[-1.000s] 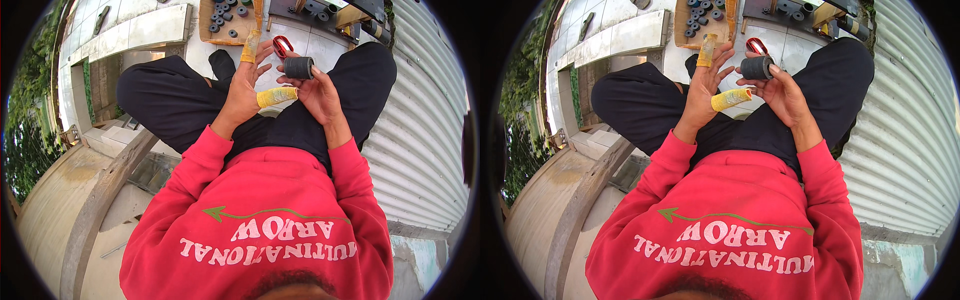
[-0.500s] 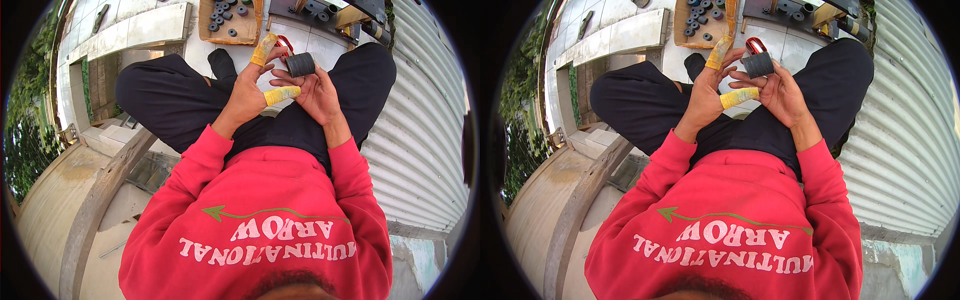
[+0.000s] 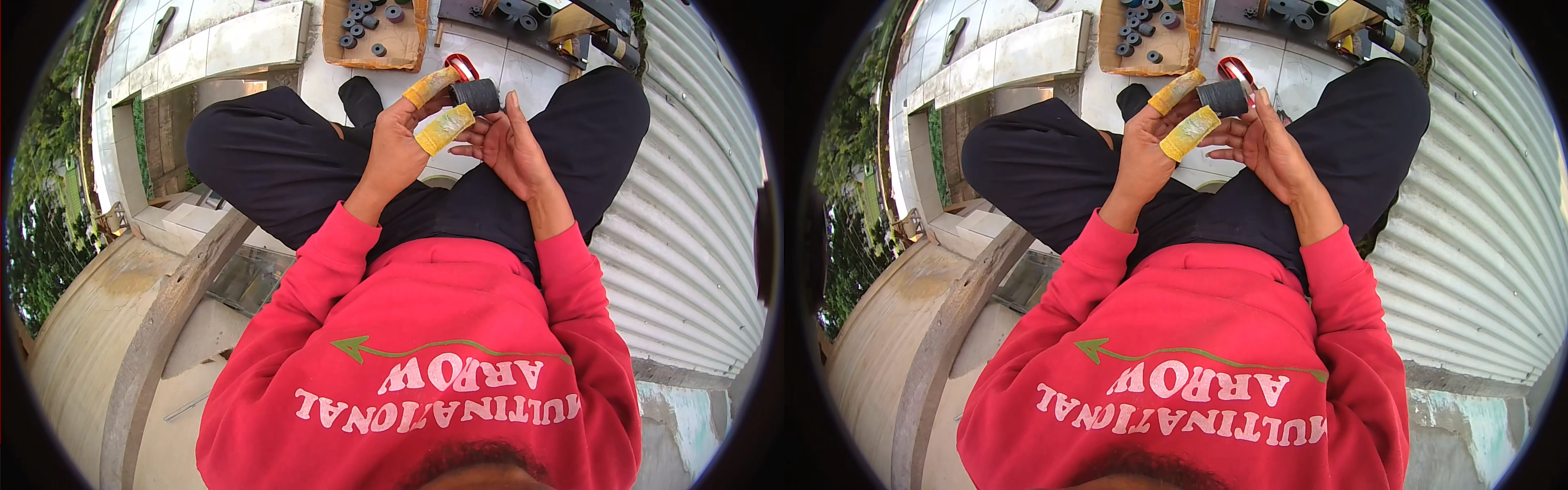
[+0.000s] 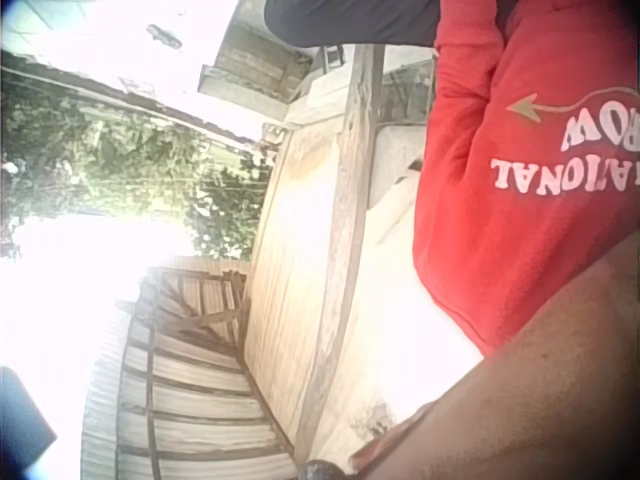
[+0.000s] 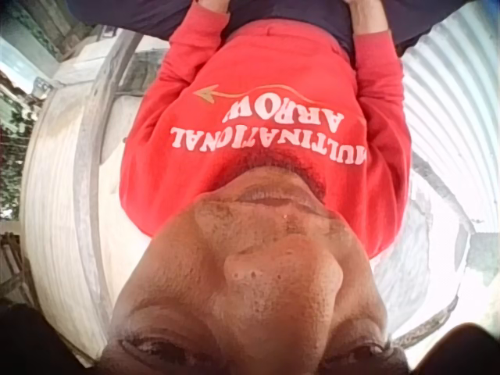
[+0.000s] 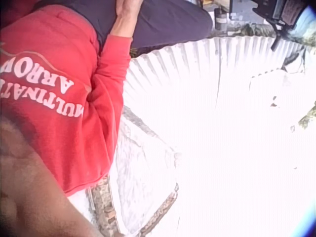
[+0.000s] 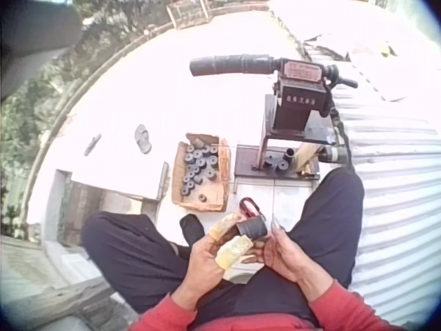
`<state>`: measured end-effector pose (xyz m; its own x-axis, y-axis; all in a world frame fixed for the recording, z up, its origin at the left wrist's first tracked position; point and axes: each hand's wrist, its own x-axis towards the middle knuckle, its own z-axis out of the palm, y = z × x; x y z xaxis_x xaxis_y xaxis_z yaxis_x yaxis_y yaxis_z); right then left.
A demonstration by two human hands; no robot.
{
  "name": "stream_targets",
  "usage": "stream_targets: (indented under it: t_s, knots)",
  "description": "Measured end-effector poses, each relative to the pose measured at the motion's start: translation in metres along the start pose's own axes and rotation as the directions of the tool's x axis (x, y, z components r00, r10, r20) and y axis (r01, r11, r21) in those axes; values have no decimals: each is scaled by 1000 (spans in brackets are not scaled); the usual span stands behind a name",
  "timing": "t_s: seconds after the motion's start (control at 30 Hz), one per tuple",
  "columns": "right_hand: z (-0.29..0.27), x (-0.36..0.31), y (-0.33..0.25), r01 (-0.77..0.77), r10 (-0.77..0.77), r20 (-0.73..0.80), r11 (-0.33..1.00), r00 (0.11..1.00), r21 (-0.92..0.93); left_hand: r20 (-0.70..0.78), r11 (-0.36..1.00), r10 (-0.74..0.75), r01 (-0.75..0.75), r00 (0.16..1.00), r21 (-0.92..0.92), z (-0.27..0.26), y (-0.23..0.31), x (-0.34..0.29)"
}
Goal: Assembling and winding small cylindrical mechanical parts using tape and a specialized winding machine on an outdoor terrace.
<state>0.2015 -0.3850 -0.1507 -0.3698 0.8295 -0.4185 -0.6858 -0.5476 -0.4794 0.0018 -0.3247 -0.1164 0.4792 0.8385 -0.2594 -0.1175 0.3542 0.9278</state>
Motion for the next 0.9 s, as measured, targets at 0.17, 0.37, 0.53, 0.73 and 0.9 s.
stream_targets:
  t_s: [0.17, 0.37, 0.53, 0.73, 0.9]
  knots:
    - [14, 0, -1, 359, -507, -194, 787, 840, -502, -66, 998, -14, 9, 998, -68, -2, -1, 0]
    - [25, -6, -7, 483, -771, 39, 358, 636, -799, -60, 998, -35, 39, 998, 58, -4, 1, 0]
    - [22, -6, -8, 437, -765, 110, 238, 635, -867, -47, 989, -28, 34, 999, 144, -8, 4, 0]
    - [26, -7, -9, 398, -779, 95, 208, 620, -893, -37, 969, 12, -2, 999, 249, -13, -3, 1]
    - [26, -6, -7, 404, -794, 90, 204, 602, -892, -63, 990, -1, 10, 998, 143, -8, 0, 0]
